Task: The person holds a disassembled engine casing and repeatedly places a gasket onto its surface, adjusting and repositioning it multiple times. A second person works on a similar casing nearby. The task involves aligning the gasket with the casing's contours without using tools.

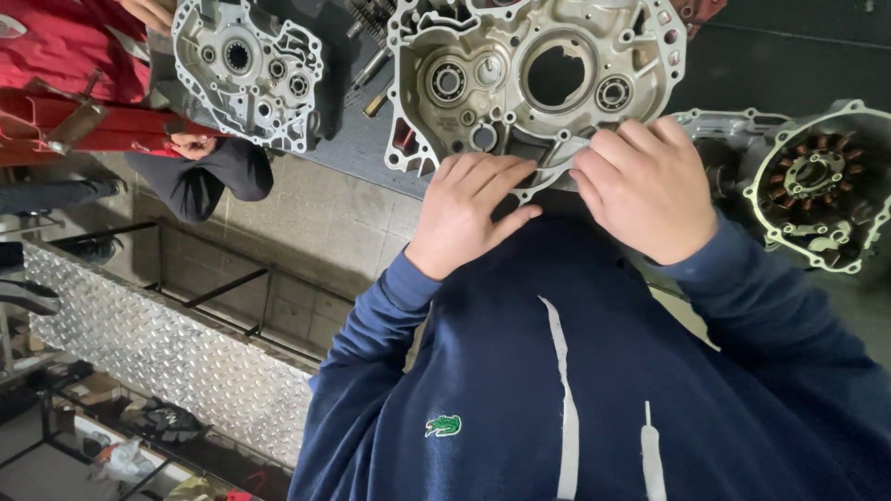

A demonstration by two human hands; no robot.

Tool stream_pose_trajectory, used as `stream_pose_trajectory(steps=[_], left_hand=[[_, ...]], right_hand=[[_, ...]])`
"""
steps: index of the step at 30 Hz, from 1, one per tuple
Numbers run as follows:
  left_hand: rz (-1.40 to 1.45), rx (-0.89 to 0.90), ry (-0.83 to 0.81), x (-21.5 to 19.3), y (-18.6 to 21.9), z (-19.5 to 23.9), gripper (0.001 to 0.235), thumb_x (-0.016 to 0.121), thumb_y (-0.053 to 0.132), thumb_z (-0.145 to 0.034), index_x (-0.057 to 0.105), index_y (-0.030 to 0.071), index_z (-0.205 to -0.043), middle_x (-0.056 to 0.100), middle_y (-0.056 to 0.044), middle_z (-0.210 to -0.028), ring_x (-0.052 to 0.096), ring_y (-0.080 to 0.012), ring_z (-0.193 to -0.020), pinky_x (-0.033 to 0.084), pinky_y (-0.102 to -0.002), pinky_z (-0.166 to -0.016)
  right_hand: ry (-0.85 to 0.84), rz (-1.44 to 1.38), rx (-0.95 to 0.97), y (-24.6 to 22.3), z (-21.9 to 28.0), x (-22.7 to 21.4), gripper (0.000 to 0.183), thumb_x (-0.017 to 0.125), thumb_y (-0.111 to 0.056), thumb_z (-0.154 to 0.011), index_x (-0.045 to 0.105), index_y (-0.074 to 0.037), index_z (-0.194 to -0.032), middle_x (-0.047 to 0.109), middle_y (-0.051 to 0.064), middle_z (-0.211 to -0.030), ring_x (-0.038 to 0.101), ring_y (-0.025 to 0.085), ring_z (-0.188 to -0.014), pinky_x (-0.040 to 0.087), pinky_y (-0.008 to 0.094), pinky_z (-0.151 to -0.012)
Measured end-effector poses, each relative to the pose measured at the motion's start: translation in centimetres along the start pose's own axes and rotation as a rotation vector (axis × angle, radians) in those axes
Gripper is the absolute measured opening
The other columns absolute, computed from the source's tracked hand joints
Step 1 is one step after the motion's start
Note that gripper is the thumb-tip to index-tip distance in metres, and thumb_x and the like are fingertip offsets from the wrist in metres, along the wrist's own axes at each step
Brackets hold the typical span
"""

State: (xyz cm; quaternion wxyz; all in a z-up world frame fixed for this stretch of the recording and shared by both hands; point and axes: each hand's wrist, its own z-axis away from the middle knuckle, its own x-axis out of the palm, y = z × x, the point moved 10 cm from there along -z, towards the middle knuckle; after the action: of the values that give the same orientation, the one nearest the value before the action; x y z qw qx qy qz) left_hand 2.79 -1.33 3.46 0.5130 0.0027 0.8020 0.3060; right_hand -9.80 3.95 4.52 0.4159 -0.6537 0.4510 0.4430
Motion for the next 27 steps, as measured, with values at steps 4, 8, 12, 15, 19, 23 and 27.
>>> stream_pose_trajectory(steps=[4,8,12,15,19,23,27], left_hand=[[0.029,-0.043,0.021,-0.8,-0.9,1.0,0.052,0.082,0.039,-0.088,0.068,0.008,-0.127,0.068,-0.006,-0.12,0.062,-0.0271,-0.108,0.049,-0.04,-0.095],[0.044,-0.033,0.044,-1.6,-0.8,1.3,0.053,0.083,0.038,-0.088,0.067,0.007,-0.128,0.068,-0.007,-0.121,0.062,-0.0291,-0.109,0.05,-0.041,-0.098],[0.058,-0.024,0.075,-1.9,-0.8,1.4,0.044,0.082,0.031,-0.089,0.069,0.008,-0.125,0.069,-0.006,-0.119,0.063,-0.0288,-0.109,0.05,-0.041,-0.1],[0.054,-0.034,0.064,-1.4,-1.2,0.8,0.03,0.08,0.025,-0.093,0.073,0.01,-0.118,0.07,-0.003,-0.112,0.064,-0.026,-0.107,0.05,-0.039,-0.098],[0.019,0.02,0.029,-0.5,-1.3,-1.6,0.02,0.079,0.02,-0.093,0.075,0.011,-0.111,0.07,0.0,-0.103,0.065,-0.0231,-0.101,0.05,-0.038,-0.093],[-0.108,0.183,-0.029,1.0,0.2,-3.6,0.011,0.076,0.021,-0.086,0.072,0.013,-0.094,0.064,0.001,-0.087,0.063,-0.0216,-0.09,0.049,-0.037,-0.083],[-0.256,0.312,-0.073,2.6,1.2,-3.9,0.007,0.07,0.018,-0.084,0.065,0.014,-0.08,0.06,0.001,-0.081,0.061,-0.0196,-0.085,0.049,-0.035,-0.076]], right_hand=[[-0.104,0.017,-0.102,0.5,-1.2,0.6,0.011,0.075,-0.024,-0.095,0.072,-0.014,-0.096,0.058,-0.003,-0.091,0.056,0.017,-0.092,0.04,0.034,-0.085],[-0.218,-0.012,-0.224,0.1,-1.5,1.2,0.013,0.074,-0.026,-0.091,0.071,-0.014,-0.095,0.058,-0.004,-0.09,0.055,0.017,-0.093,0.039,0.034,-0.085],[-0.206,-0.118,-0.216,0.8,0.0,1.6,0.014,0.076,-0.023,-0.09,0.071,-0.011,-0.096,0.06,-0.002,-0.092,0.056,0.019,-0.095,0.039,0.036,-0.09],[-0.122,-0.209,-0.133,1.9,1.3,1.7,0.014,0.078,-0.02,-0.092,0.072,-0.009,-0.099,0.064,0.0,-0.098,0.057,0.021,-0.1,0.039,0.037,-0.094],[-0.015,-0.256,-0.065,2.2,2.3,1.7,0.015,0.082,-0.018,-0.094,0.072,-0.008,-0.099,0.066,0.001,-0.102,0.057,0.023,-0.1,0.039,0.038,-0.094],[0.065,-0.276,-0.003,2.4,2.3,1.0,0.021,0.086,-0.02,-0.092,0.07,-0.009,-0.098,0.065,0.001,-0.103,0.057,0.026,-0.102,0.041,0.04,-0.095],[0.095,-0.28,0.004,2.6,2.5,1.0,0.026,0.088,-0.024,-0.091,0.071,-0.008,-0.102,0.066,0.002,-0.104,0.057,0.027,-0.103,0.042,0.041,-0.095]])
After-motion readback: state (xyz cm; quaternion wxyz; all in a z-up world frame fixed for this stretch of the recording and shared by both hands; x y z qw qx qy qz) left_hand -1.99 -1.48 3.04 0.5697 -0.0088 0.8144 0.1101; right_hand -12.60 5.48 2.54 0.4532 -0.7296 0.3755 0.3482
